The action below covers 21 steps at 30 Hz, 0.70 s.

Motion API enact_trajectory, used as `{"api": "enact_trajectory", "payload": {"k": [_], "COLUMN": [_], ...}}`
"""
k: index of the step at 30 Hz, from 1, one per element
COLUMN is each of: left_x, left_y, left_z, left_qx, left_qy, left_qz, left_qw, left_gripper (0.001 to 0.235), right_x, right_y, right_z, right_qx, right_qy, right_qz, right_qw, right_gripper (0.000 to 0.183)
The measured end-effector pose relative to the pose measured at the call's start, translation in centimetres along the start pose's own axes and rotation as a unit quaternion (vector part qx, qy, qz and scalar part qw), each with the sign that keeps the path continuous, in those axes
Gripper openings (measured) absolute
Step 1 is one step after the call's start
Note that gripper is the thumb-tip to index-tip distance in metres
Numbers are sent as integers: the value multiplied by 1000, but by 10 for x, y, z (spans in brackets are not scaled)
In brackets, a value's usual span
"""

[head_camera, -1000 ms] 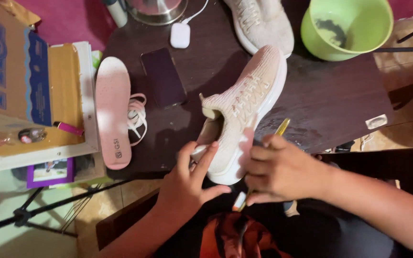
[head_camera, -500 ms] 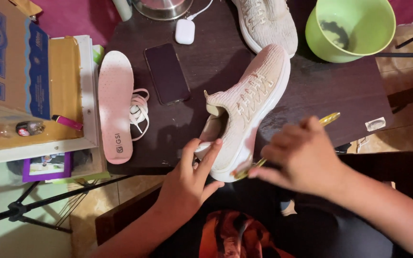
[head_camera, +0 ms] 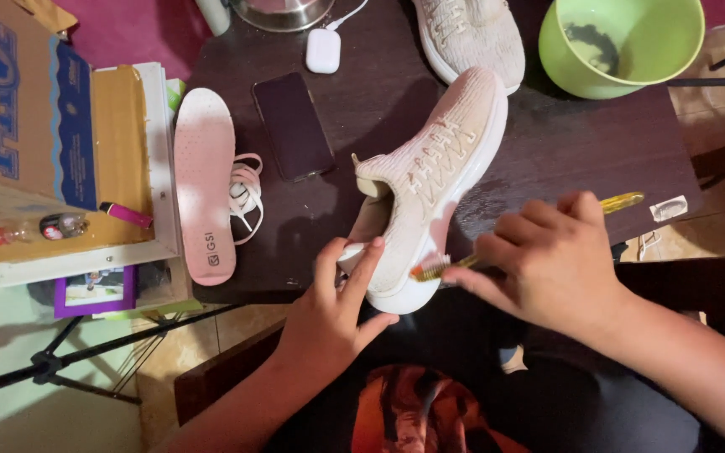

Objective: The person scrubs a white sneaker with a yellow brush, repeatedly dipping the brush into a green bowl of water. They clean the upper, sides, and laces of the shoe while holding it steady on a dark wooden table.

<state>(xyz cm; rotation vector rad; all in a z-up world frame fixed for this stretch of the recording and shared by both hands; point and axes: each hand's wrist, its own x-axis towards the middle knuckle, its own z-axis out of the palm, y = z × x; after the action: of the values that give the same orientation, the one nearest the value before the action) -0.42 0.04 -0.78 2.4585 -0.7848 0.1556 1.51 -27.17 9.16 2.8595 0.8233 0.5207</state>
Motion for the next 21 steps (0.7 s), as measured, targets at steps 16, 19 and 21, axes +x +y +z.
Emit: {"api": "enact_trajectory", "payload": {"k": [16, 19, 21], "left_x": [3, 3, 2], "left_y": [4, 4, 3], "left_z": [-12, -11, -11], "left_qx": [-9, 18, -39], "left_qy": [-21, -27, -35], "left_qz": [-19, -9, -53], "left_qw": [1000, 999, 997], "left_gripper": [105, 105, 116], "right_x": [-4, -1, 2], "right_y": [12, 7, 7], "right_z": [18, 19, 19], "right_qx": [32, 184, 133], "right_qy": [-1, -87, -41], "right_qz": [33, -49, 0], "right_qw": [999, 978, 990], "right_gripper": [50, 58, 61]}}
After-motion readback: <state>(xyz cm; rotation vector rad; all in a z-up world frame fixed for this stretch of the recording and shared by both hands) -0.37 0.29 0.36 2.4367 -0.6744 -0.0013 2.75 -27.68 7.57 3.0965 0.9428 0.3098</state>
